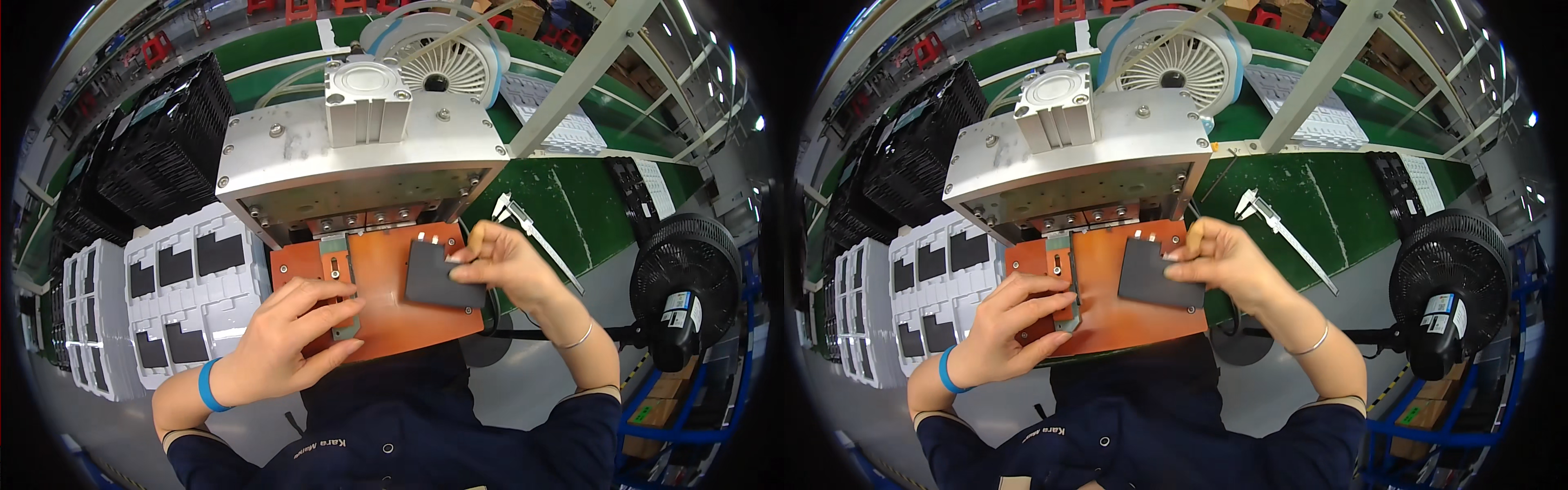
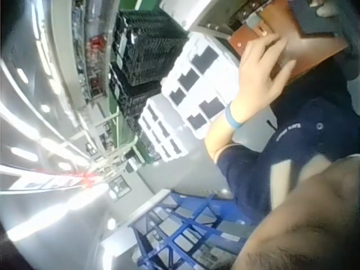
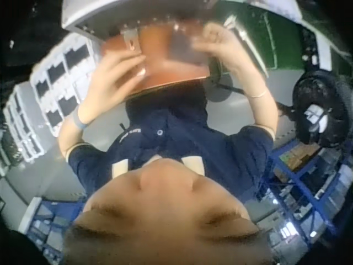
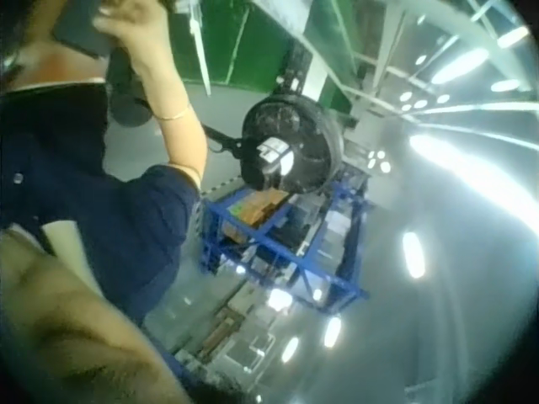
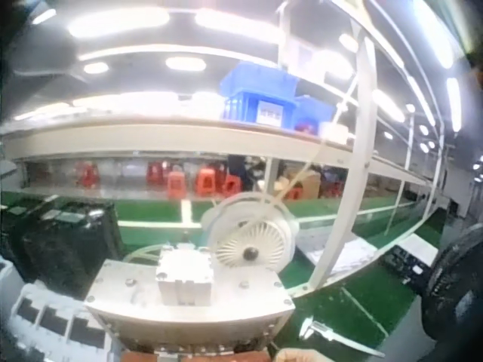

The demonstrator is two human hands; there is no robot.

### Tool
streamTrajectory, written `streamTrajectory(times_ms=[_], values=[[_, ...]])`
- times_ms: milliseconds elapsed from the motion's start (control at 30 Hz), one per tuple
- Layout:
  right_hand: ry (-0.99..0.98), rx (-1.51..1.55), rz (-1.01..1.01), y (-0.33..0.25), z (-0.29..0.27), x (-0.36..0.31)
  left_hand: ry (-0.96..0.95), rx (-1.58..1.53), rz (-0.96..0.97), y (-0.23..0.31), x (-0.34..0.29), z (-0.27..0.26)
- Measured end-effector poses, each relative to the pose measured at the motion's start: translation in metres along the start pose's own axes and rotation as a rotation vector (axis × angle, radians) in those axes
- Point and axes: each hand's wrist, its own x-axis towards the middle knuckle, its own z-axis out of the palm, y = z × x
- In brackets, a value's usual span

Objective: The person repeatedly picks up small black rectangular parts from a white tray, places them into a press machine, and operates the press. After pressing, the person removes the parts and places them back into the tray. The person also uses a caliper to measure the parts at intervals.

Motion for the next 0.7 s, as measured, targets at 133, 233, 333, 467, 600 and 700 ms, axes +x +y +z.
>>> streamTrajectory(times_ms=[133, 233, 333, 467, 600, 700], values=[[-0.09, 0.047, -0.226, 0.01, 0.029, -0.014, -0.035, -0.29, -0.312, 0.008, 0.0, 0.004], [-0.184, -0.056, -0.316, 0.008, 0.06, -0.015, -0.226, -0.53, -0.593, 0.007, 0.004, 0.006], [-0.124, -0.35, -0.394, -0.005, 0.074, 0.002, -0.152, -0.762, -0.77, 0.012, -0.007, 0.009], [0.095, -1.076, -0.745, 0.008, 0.068, 0.035, -0.139, -0.631, -0.687, 0.009, -0.029, 0.001], [0.154, -1.275, -0.813, 0.017, 0.076, 0.041, -0.153, -0.544, -0.634, 0.008, -0.042, -0.003], [0.193, -1.341, -0.848, 0.02, 0.079, 0.042, -0.121, -0.571, -0.647, 0.011, -0.041, -0.003]])
